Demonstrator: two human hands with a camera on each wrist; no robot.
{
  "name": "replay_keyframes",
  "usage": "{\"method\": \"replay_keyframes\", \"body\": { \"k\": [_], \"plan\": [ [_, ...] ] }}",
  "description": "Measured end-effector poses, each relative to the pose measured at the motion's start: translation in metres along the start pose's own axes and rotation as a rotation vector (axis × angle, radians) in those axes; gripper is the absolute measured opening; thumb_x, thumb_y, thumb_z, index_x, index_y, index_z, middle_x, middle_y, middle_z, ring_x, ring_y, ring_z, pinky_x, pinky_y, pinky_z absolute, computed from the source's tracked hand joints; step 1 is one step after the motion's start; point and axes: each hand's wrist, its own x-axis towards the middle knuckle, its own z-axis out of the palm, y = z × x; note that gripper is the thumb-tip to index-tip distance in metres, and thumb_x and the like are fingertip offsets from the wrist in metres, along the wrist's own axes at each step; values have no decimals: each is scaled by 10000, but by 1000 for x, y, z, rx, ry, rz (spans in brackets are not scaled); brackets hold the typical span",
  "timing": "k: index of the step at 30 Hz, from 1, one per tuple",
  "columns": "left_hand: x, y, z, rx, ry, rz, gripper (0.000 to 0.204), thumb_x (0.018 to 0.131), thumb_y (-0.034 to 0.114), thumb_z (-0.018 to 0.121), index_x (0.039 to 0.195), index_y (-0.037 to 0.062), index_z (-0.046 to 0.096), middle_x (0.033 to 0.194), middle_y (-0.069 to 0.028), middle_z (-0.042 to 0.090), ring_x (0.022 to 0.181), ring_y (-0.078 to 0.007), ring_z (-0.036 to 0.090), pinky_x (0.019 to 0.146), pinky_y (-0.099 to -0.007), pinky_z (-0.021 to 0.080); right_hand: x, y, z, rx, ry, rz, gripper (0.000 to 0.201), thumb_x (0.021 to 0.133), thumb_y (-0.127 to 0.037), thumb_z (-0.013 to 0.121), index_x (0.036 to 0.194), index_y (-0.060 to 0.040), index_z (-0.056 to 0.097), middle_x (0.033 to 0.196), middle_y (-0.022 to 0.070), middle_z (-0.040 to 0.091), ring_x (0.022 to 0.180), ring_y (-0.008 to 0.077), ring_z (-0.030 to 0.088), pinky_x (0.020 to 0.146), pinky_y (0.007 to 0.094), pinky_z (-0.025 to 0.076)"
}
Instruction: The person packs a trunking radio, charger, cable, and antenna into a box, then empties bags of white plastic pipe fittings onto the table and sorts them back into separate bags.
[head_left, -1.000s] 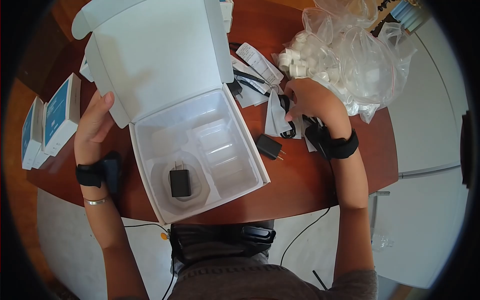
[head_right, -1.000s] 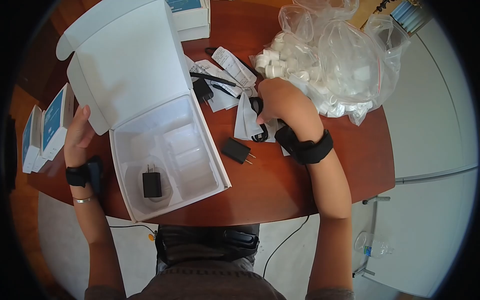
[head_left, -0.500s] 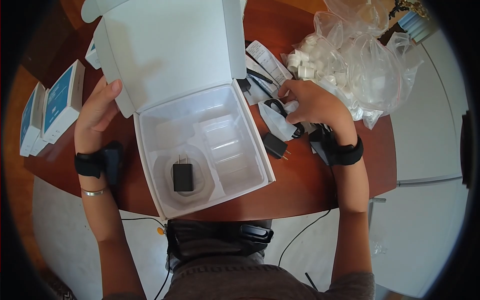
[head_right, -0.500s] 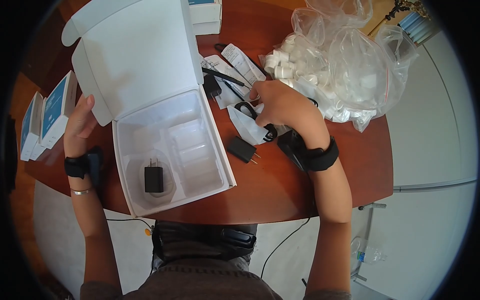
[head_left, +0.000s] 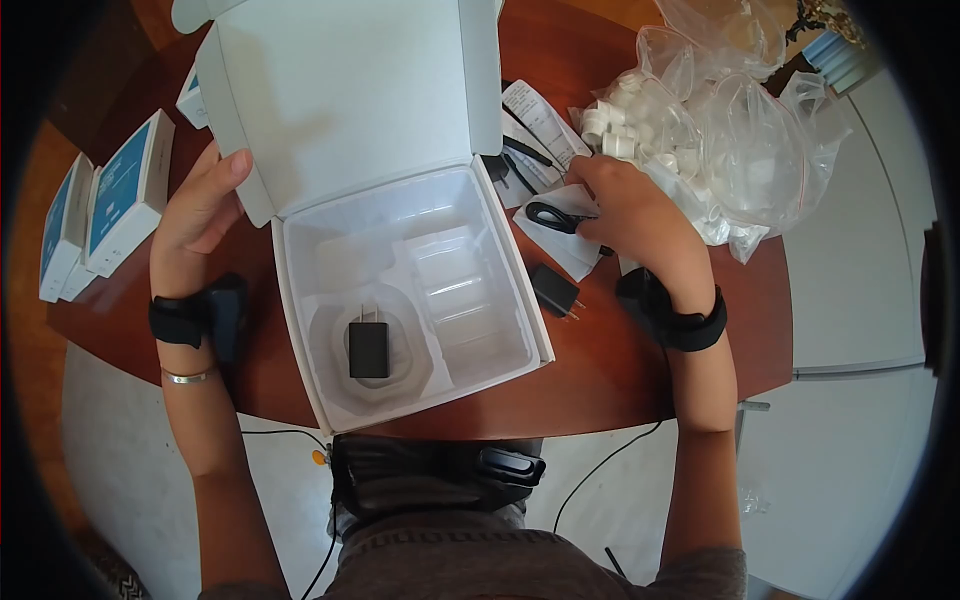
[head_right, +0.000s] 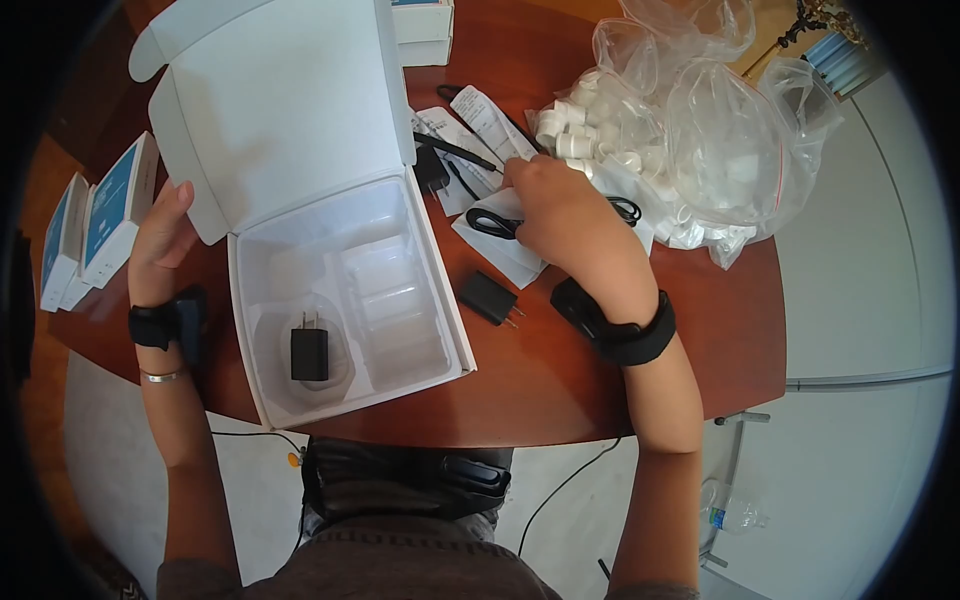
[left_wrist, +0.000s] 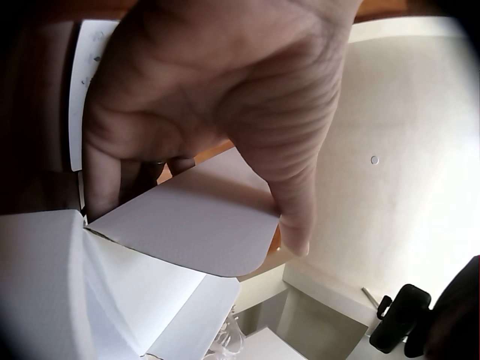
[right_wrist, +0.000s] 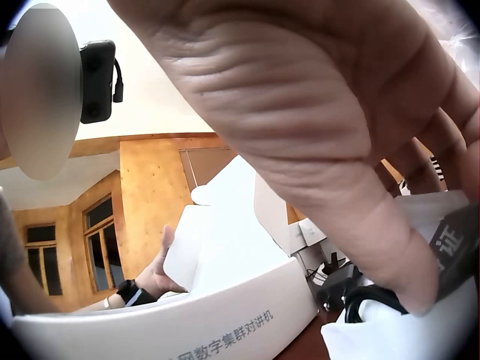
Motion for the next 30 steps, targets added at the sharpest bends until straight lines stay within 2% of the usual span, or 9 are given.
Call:
{"method": "replay_keyframes", "body": {
  "k": [3, 5, 9, 12, 15, 17, 19, 25, 30],
  "plan": [
    [0, -1, -1, -3, -4, 5, 984, 719, 581, 707, 1392, -28, 327, 1331, -154, 451, 1222, -254, 456, 986, -383, 412, -1, -4, 4, -46, 114, -9, 325, 631, -11, 698, 942, -5, 603, 882, 171, 639, 866, 345, 608, 765, 384, 474],
    [0, -2, -2, -4, -6, 8, 978, 720, 578, 707, 1390, -28, 332, 1329, -151, 454, 1220, -250, 457, 983, -380, 413, 1, -7, 0, -9, -108, 85, 296, 623, -33, 707, 899, 8, 609, 840, 180, 634, 840, 342, 612, 753, 384, 476],
    [1, -3, -4, -10, -28, 7, 956, 726, 568, 707, 1382, -27, 346, 1322, -146, 464, 1215, -241, 462, 979, -369, 415, 3, -5, 3, -26, -200, 68, 283, 625, -51, 702, 886, 17, 617, 798, 183, 627, 794, 341, 614, 729, 387, 480],
    [1, -3, -2, -7, -15, 25, 938, 733, 557, 709, 1377, -27, 356, 1312, -144, 474, 1208, -235, 469, 977, -362, 415, 2, -8, -5, -103, -7, -18, 292, 655, -75, 694, 919, 25, 621, 788, 201, 622, 754, 327, 617, 697, 362, 482],
    [0, 0, 0, -9, -26, 27, 921, 739, 544, 710, 1373, -26, 362, 1304, -142, 482, 1201, -231, 475, 977, -357, 414, -3, -21, -30, 56, -105, 121, 275, 725, -76, 669, 971, 36, 621, 811, 168, 650, 737, 239, 638, 690, 313, 490],
    [2, 0, -5, -8, -56, 0, 967, 726, 553, 719, 1395, -23, 324, 1342, -142, 449, 1240, -245, 441, 1003, -368, 386, -10, -16, -33, 530, 57, 25, 279, 758, -117, 635, 973, 60, 619, 751, 125, 634, 653, 205, 607, 606, 320, 477],
    [3, 0, -6, -4, -100, -19, 1017, 716, 565, 723, 1423, -13, 274, 1384, -144, 407, 1279, -259, 405, 1033, -382, 356, -17, -18, -36, 679, -89, -43, 299, 831, -138, 617, 1062, 50, 601, 735, 43, 604, 649, 89, 548, 573, 258, 452],
    [0, 2, 2, -6, -32, 20, 960, 724, 568, 713, 1376, -37, 351, 1316, -157, 473, 1217, -246, 467, 993, -368, 403, -17, -53, -15, 1116, -353, -274, 229, 860, -98, 608, 1050, 30, 602, 825, 24, 638, 719, 61, 550, 633, 232, 459],
    [0, 0, 1, -11, -23, 25, 949, 727, 562, 715, 1374, -34, 358, 1321, -151, 473, 1218, -242, 466, 998, -367, 397, -14, -58, -1, 1064, -387, -285, 230, 885, -104, 602, 1072, 30, 604, 886, 28, 648, 783, 73, 572, 710, 238, 475]
  ]
}}
